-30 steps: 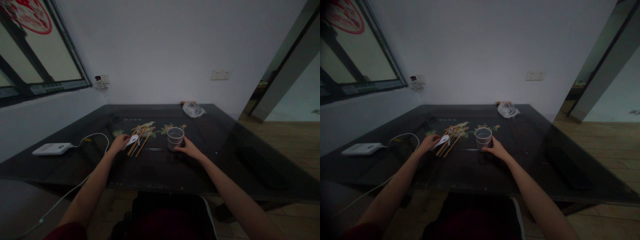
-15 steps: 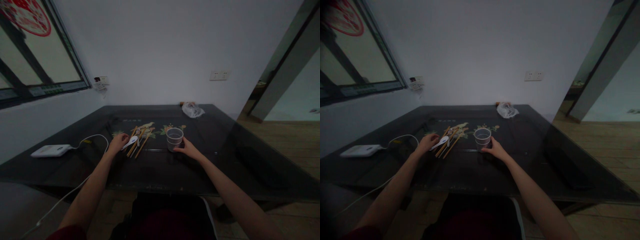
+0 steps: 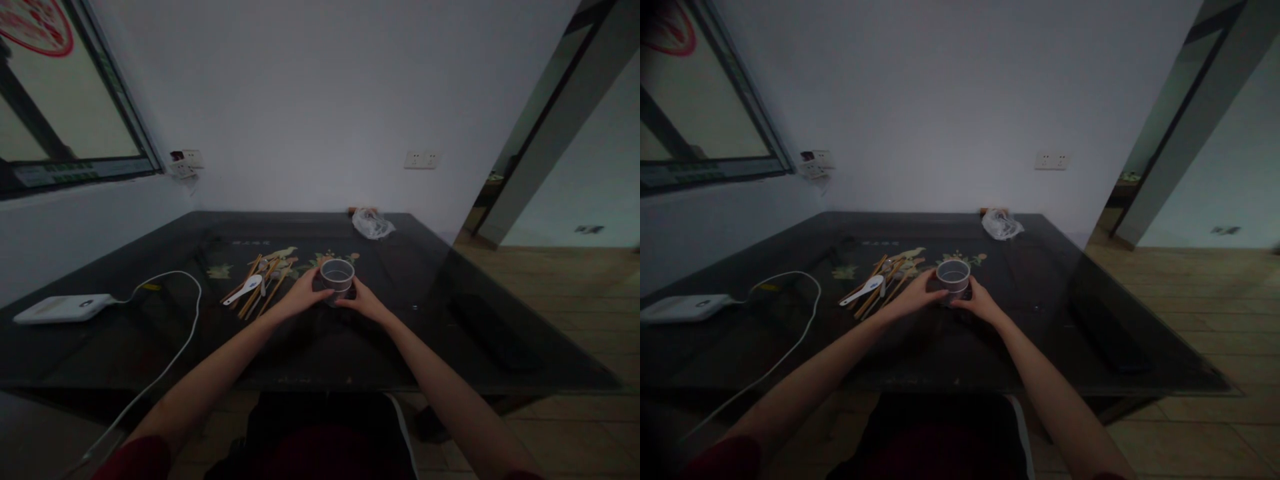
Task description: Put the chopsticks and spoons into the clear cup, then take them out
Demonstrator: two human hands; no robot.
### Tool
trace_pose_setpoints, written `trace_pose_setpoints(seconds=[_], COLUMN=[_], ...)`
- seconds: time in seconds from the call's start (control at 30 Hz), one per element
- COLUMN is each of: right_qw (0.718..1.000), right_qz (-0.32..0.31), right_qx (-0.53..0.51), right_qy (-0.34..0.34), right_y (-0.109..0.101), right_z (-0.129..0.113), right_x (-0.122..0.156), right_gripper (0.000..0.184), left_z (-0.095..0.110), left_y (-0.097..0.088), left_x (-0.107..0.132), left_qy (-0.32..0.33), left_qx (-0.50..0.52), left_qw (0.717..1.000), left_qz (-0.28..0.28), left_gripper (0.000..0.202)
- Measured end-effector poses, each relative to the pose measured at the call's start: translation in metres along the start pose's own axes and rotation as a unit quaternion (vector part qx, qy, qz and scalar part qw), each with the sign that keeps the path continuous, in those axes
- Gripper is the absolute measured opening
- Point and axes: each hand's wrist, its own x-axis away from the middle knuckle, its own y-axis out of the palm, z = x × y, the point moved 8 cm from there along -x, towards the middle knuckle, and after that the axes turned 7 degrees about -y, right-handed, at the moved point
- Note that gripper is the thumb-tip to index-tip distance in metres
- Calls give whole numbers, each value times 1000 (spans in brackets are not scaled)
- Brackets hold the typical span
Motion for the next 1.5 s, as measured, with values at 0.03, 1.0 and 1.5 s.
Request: trace_pose_setpoints(seconds=[0.03,1.0,1.5], right_qw=[1000,999,996], right_qz=[-1,-14,-43], right_qx=[-1,0,76], right_qy=[-3,35,10], right_y=[0,6,4], right_z=[0,9,-3], right_x=[0,3,1], right_gripper=[78,59,23], left_z=[-4,-10,-146], left_y=[11,-142,-243], left_x=[-2,18,47], left_qy=[-3,-11,-215], left_qx=[33,61,-26], left_qw=[999,968,903], left_qz=[-15,244,370], left_gripper=[63,67,62])
